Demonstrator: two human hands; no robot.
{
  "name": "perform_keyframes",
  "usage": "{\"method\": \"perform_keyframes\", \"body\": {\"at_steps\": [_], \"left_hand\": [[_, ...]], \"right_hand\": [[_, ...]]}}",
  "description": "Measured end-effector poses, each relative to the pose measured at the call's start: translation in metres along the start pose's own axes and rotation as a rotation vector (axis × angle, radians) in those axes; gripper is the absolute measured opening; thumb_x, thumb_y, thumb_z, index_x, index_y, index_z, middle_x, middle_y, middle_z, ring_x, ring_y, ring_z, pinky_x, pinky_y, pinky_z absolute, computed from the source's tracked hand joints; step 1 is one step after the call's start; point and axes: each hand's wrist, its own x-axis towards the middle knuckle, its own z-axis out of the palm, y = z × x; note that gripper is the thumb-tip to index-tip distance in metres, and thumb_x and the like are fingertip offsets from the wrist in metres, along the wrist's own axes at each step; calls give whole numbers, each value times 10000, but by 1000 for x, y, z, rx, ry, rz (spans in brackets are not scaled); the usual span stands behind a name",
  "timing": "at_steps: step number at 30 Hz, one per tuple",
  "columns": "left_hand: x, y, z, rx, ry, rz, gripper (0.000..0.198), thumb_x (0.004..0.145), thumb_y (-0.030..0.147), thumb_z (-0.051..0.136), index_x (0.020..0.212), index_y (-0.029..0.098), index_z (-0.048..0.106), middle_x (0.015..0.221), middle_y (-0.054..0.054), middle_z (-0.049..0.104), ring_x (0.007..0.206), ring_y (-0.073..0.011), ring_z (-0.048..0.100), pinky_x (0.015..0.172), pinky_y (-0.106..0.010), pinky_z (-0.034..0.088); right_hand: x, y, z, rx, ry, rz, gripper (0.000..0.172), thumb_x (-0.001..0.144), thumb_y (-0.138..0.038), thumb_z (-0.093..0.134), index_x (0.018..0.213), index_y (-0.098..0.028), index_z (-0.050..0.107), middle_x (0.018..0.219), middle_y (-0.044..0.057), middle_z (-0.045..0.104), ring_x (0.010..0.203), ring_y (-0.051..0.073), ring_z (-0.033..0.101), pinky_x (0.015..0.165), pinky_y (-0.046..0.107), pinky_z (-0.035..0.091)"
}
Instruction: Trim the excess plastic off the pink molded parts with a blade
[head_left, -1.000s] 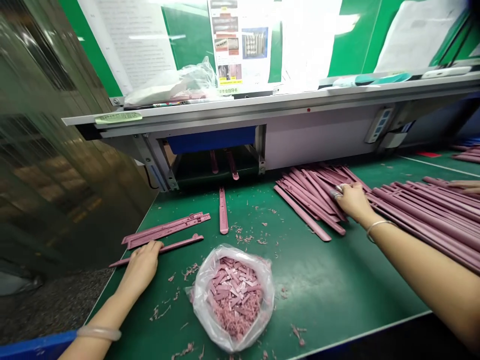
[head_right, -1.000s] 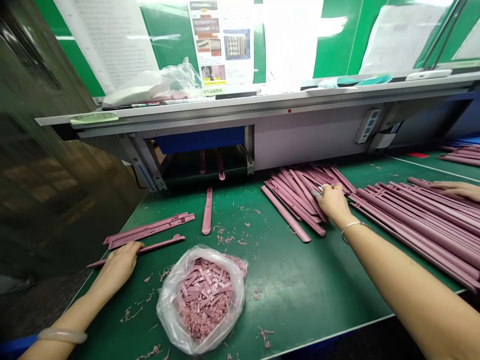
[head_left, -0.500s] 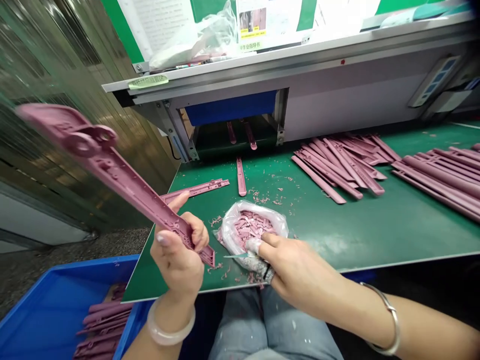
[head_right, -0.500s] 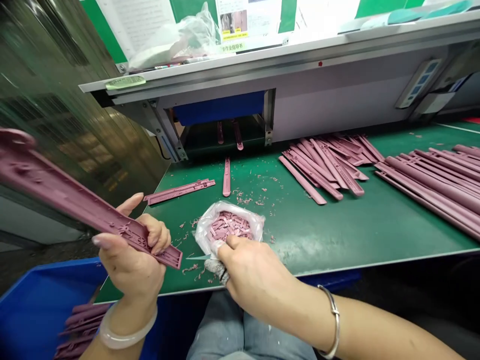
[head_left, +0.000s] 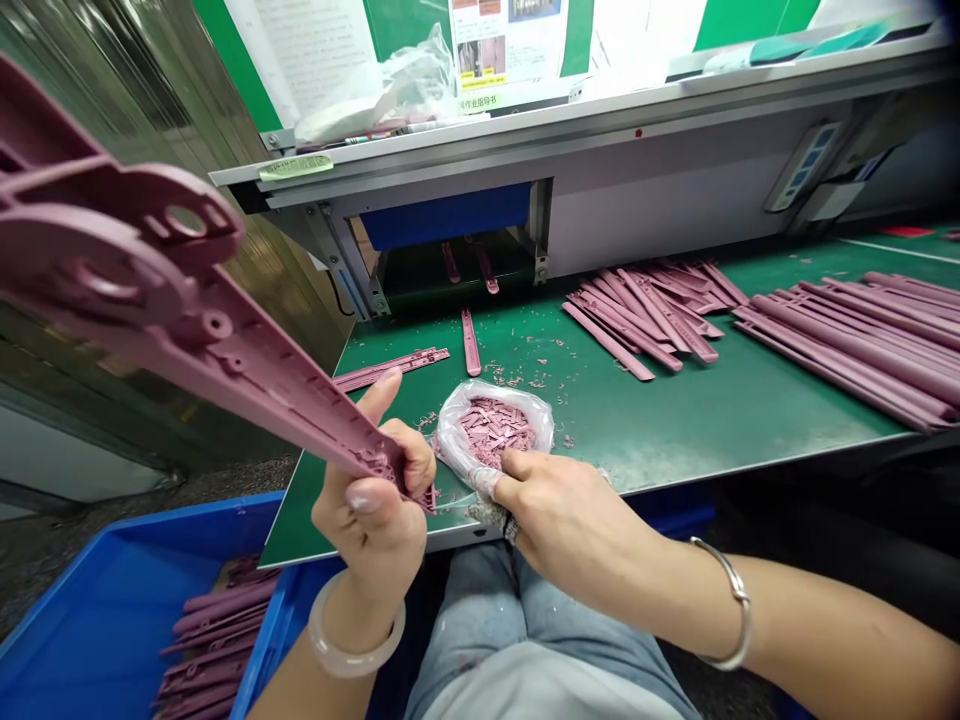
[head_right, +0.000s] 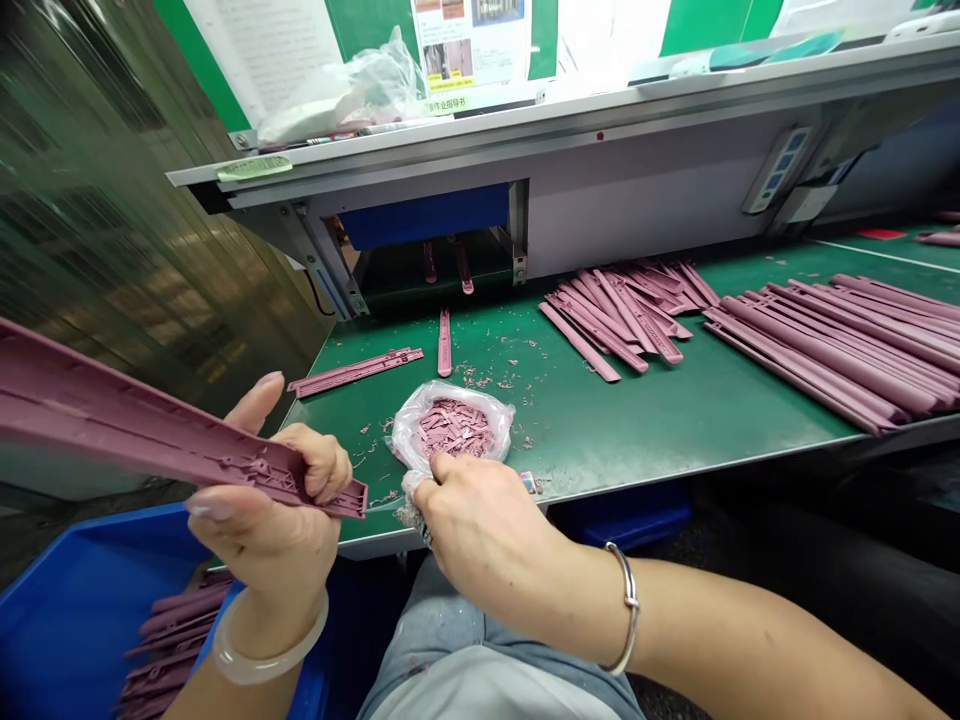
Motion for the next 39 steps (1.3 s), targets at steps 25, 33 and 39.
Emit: {"method": "perform_keyframes", "body": {"at_steps": [25,33,39], "left_hand": [[-43,-11,-15,-74,-367,-892,627,777,619,598,1203,159,632,441,76,332,353,-77,250,307,-191,264],[-46,-8,-11,-2,-298,-857,533,788,591,592,1128,194,699,368,61,356,357,-140,399,413,-259,440],[-35,-21,-8,-73,-290,-924,435,765,574,637,914,172,710,407,85,329,337,-62,248,327,-189,239]], "right_hand": [[5,52,-26,91,496,219,51,844,-178,483,892,-185,471,836,46,574,683,178,521,579,263,339],[10,45,-31,-37,498,262,152,916,-333,492,872,-188,506,847,39,600,712,176,537,555,260,259],[11,26,0,-40,425,198,100,898,-253,510,817,-197,527,798,34,595,696,174,510,595,285,264]]}}
